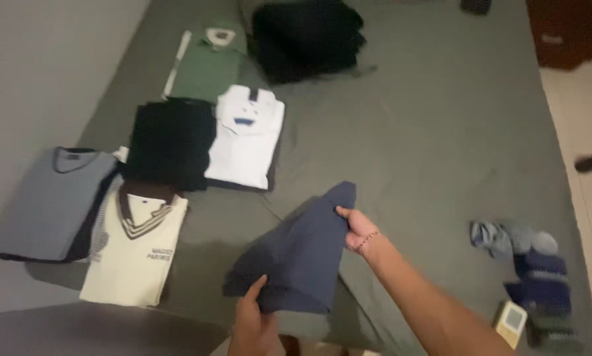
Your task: Folding several items of clothing on a bed, including shirts and shorts.
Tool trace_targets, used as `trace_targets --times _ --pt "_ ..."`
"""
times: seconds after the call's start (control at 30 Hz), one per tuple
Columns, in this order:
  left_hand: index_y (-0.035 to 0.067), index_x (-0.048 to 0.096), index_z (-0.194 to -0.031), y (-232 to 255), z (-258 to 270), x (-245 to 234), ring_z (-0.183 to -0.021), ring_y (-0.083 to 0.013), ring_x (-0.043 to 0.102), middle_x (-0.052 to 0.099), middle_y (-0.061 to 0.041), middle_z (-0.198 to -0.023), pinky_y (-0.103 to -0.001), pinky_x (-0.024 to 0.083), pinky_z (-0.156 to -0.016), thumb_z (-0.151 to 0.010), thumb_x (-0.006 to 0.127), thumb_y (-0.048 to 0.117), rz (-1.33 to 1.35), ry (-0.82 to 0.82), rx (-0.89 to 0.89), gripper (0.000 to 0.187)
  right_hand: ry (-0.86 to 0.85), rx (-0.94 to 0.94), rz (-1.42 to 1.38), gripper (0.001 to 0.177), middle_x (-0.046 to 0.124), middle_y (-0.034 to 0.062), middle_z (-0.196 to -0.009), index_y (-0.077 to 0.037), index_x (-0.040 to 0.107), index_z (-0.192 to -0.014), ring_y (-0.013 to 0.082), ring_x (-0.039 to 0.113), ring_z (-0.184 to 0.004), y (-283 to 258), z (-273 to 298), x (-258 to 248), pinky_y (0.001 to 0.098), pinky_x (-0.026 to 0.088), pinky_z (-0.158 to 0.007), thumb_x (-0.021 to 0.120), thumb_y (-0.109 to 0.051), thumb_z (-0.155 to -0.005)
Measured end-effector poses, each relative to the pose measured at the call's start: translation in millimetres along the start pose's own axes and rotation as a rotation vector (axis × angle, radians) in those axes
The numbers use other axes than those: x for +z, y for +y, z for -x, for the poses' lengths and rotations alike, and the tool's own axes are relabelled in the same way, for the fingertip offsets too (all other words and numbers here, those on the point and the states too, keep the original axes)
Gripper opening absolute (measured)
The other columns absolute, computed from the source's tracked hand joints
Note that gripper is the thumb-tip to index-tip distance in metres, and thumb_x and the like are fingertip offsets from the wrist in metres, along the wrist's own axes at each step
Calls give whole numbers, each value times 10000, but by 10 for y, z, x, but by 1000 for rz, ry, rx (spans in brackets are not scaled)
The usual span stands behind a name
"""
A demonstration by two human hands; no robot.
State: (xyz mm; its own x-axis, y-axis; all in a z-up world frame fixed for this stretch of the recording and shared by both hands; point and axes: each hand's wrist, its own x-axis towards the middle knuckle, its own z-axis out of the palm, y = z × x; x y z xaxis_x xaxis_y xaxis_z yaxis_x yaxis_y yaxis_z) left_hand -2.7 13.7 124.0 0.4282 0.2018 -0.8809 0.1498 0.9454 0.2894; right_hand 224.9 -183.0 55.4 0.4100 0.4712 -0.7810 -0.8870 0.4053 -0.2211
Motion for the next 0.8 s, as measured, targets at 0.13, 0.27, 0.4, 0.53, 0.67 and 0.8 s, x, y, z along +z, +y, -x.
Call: trace_targets --times 0.13,0.27,0.4,0.53,0.67,0.8 --pt "-115 465 -1451 -32 -522 -840 -1296 -338 599 603 -221 -1408 -468 407 -1161 -899 624 131 -529 -126 611 625 40 -36 55 488 550 303 -1414 135 441 -1407 389 584 -1274 28 368 587 507 465 -1111 481 -199 -1053" --pt "-143 470 -1451 122 -1644 -1364 -1302 -323 602 597 -272 -1377 -449 350 -1165 -860 618 100 -1041 -318 1251 655 -7 -63 84 480 557 285 -1400 114 447 -1404 384 587 -1256 -31 -135 786 506 461 -1111 484 -199 -1041" --pt "-206 498 -1413 647 -1272 -778 -1275 -390 612 611 -319 -1392 -477 431 -1125 -933 600 182 -162 77 549 625 -6 -8 102 476 595 263 -1384 115 493 -1392 363 611 -1237 94 -480 1289 496 484 -1106 496 -181 -1018" --pt "-202 429 -1394 1332 -942 -313 -1281 -365 603 576 -287 -1410 -481 445 -1096 -962 650 213 331 255 236 639 -19 -63 194 472 566 290 -1376 131 446 -1385 381 600 -1242 145 -661 2014 497 491 -1089 495 -193 -1044" --pt "-226 437 -1386 1818 -593 -94 -1217 -359 624 589 -285 -1396 -482 453 -1079 -960 661 232 326 195 248 664 -23 -70 215 476 557 285 -1390 134 436 -1390 374 591 -1249 167 -916 2432 494 486 -1087 489 -195 -1050" --pt "-166 521 -1385 1894 -658 -150 -1156 -336 685 658 -232 -1372 -446 513 -1010 -935 659 284 214 152 219 652 -13 -93 199 489 582 250 -1416 113 474 -1423 345 599 -1261 223 -1125 2390 470 498 -1092 502 -165 -1021"
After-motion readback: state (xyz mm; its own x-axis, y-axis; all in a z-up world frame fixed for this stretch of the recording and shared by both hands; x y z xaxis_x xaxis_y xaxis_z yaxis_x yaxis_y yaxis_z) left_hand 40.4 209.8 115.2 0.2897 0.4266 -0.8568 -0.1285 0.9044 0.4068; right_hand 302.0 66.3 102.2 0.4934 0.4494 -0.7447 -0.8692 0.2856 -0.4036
